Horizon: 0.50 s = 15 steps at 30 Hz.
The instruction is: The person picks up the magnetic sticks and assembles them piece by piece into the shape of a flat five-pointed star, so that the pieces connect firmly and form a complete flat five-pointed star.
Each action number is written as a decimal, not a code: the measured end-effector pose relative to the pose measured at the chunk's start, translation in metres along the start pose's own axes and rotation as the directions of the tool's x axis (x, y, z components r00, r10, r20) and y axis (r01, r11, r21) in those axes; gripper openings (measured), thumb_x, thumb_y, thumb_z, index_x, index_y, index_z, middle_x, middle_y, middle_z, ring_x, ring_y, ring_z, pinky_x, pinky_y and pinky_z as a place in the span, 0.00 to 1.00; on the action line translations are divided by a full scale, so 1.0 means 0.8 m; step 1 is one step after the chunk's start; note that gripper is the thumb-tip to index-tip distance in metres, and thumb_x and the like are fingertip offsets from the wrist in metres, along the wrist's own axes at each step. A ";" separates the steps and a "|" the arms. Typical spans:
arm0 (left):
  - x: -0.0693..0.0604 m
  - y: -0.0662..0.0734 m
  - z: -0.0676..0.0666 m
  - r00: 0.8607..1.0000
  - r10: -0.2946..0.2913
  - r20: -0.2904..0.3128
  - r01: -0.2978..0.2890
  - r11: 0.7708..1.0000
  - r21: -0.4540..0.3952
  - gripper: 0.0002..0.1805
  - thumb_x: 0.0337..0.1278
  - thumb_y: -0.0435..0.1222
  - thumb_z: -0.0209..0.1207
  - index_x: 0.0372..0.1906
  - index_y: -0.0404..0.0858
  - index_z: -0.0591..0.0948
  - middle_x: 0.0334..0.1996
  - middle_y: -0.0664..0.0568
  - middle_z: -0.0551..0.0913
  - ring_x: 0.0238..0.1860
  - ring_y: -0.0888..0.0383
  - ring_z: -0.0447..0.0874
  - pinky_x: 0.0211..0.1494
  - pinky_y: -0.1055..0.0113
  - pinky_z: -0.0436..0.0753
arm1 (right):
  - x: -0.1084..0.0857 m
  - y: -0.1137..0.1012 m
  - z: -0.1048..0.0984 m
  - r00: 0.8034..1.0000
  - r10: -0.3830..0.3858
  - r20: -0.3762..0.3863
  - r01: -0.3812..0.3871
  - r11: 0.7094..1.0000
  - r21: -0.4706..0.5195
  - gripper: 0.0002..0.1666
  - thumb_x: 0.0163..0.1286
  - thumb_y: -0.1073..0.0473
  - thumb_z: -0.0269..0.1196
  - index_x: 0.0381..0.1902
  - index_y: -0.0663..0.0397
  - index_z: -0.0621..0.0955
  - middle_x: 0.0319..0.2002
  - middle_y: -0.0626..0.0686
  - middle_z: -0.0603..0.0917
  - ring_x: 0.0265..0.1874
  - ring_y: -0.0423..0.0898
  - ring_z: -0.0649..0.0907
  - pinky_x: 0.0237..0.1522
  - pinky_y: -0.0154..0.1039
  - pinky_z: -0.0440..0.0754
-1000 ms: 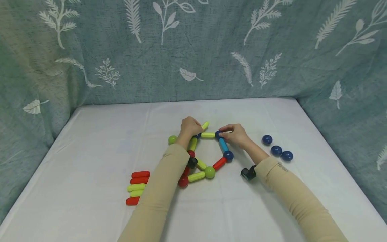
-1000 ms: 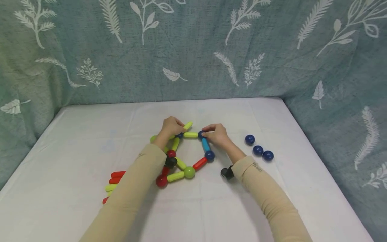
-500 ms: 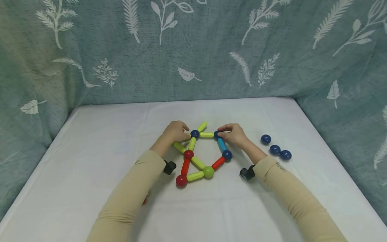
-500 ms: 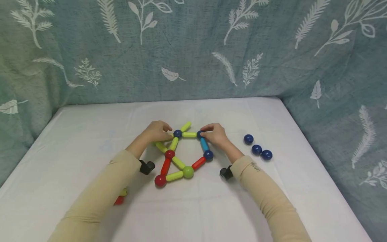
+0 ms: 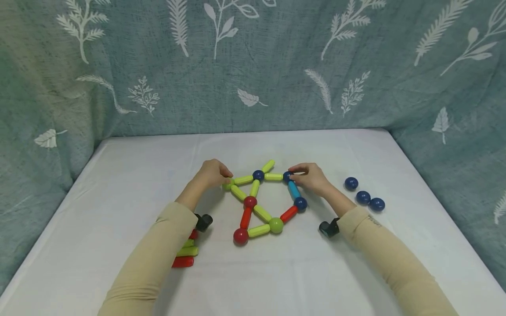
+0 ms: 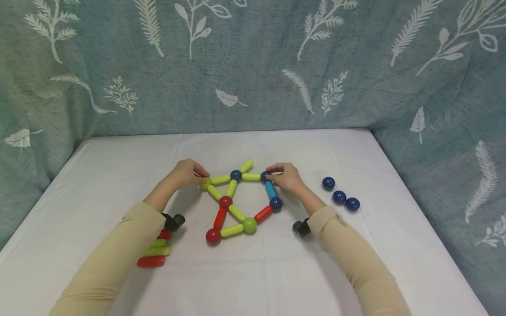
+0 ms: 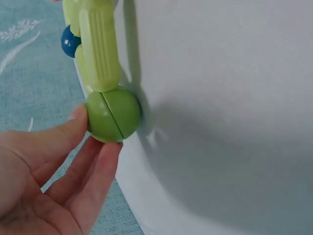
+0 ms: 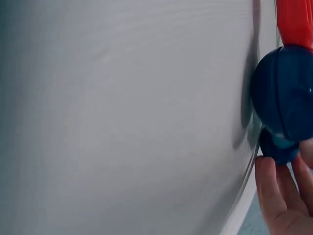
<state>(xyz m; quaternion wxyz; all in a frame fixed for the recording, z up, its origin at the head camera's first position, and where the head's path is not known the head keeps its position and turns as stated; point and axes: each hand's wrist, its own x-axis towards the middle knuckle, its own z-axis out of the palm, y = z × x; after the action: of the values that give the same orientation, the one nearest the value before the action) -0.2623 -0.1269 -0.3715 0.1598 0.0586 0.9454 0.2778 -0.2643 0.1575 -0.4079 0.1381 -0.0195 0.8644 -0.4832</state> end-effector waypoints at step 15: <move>-0.004 0.004 -0.005 1.000 0.003 0.028 -0.004 1.000 0.029 0.11 0.54 0.32 0.60 0.43 0.33 0.83 0.43 0.42 0.82 0.49 0.47 0.76 0.49 0.59 0.76 | -0.066 0.019 -0.024 0.986 -0.103 0.129 0.116 0.988 -0.102 0.21 0.60 0.59 0.64 0.49 0.63 0.78 0.48 0.61 0.79 0.43 0.52 0.81 0.40 0.40 0.80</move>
<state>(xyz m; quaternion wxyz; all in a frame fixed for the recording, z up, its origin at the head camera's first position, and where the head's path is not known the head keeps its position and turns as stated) -0.2605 -0.1265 -0.3656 0.1719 0.0665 0.9470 0.2632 -0.2172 0.1902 -0.3993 0.1631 -0.1045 0.8769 -0.4399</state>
